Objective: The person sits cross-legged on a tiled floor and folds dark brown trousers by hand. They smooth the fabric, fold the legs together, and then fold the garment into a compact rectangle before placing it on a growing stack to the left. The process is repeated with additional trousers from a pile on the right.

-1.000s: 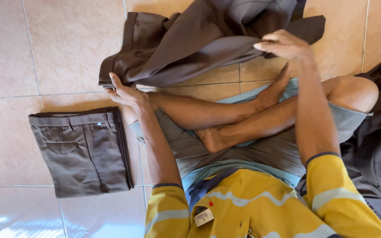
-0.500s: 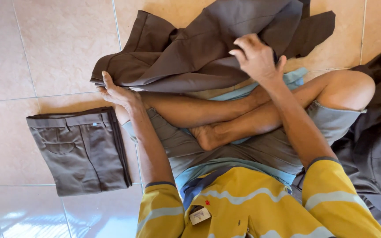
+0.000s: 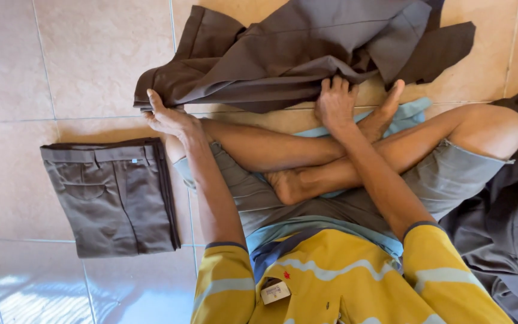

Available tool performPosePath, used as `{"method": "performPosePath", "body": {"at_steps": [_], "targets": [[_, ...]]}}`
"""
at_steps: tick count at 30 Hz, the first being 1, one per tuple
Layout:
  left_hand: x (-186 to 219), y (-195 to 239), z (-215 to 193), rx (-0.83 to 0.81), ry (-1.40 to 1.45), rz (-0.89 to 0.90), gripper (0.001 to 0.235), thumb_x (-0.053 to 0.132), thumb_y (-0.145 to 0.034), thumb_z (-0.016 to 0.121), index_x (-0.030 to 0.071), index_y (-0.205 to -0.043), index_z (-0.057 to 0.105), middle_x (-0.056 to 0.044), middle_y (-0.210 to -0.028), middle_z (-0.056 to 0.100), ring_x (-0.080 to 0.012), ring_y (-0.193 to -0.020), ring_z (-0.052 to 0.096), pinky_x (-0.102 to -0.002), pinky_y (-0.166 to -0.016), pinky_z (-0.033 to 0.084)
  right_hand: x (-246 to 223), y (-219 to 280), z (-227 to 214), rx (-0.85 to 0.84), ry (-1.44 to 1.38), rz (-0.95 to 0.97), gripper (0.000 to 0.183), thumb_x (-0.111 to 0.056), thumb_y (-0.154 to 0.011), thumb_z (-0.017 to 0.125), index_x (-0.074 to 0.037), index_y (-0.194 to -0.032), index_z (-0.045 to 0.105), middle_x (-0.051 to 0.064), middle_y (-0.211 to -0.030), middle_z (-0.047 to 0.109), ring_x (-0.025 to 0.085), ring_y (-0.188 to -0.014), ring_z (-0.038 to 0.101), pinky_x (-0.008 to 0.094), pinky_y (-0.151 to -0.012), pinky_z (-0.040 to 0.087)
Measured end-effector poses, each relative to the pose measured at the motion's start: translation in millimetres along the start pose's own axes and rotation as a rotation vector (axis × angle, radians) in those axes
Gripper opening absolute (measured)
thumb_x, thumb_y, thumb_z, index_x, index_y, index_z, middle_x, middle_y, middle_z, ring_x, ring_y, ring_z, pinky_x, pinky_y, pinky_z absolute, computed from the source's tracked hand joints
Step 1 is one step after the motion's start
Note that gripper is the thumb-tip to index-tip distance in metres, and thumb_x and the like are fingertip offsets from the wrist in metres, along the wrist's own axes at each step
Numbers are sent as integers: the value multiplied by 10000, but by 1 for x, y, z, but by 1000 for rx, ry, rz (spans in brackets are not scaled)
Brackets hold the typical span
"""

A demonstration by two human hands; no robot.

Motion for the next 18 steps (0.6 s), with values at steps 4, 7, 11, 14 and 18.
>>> {"method": "performPosePath", "body": {"at_steps": [4, 7, 11, 14, 18], "targets": [[-3, -11, -7, 6, 42, -42, 416, 177, -881, 819, -15, -1168, 587, -257, -1052, 668, -402, -977, 690, -541, -877, 573, 59, -12, 24, 23, -155, 88, 344, -144, -613, 846, -167, -897, 653, 57, -802, 614, 267, -738, 666, 524, -942, 356], [-11, -20, -11, -2, 34, -43, 389, 194, -888, 814, 17, -1166, 609, -252, -1064, 675, -395, -987, 696, -566, -880, 571, 75, -7, -10, -186, -402, 66, 240, -58, -693, 758, -129, -893, 647, 106, -848, 641, 323, -814, 692, 580, -1088, 335], [5, 4, -7, 26, 4, -64, 439, 232, -862, 851, 32, -1180, 624, -266, -1111, 660, -401, -1048, 686, -586, -898, 566, 66, -22, -65, -1167, -922, -89, 251, -17, -770, 527, -29, -889, 748, 280, -926, 762, 516, -955, 710, 575, -861, 546], [27, 24, 21, 106, -41, -105, 416, 227, -789, 831, 36, -1071, 593, -247, -1062, 658, -360, -970, 673, -536, -855, 564, 117, -10, 10, -768, -727, 335, 233, -202, -935, 616, -337, -1082, 737, -14, -1004, 774, 345, -1051, 718, 560, -917, 553], [47, 30, 30, 234, -113, -131, 386, 220, -679, 801, 42, -908, 547, -219, -989, 654, -297, -854, 653, -460, -792, 561, 153, -20, 1, -801, -474, 698, 1017, -396, -831, 902, -83, -1549, 254, 234, -1424, 405, 550, -1122, 589, 620, -930, 484]]}}
Point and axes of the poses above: each hand's wrist, its own y-axis away from the middle knuckle, its own z-axis out of the palm, x = y × z, the point moved 4 cm from there along -y, towards the middle knuckle
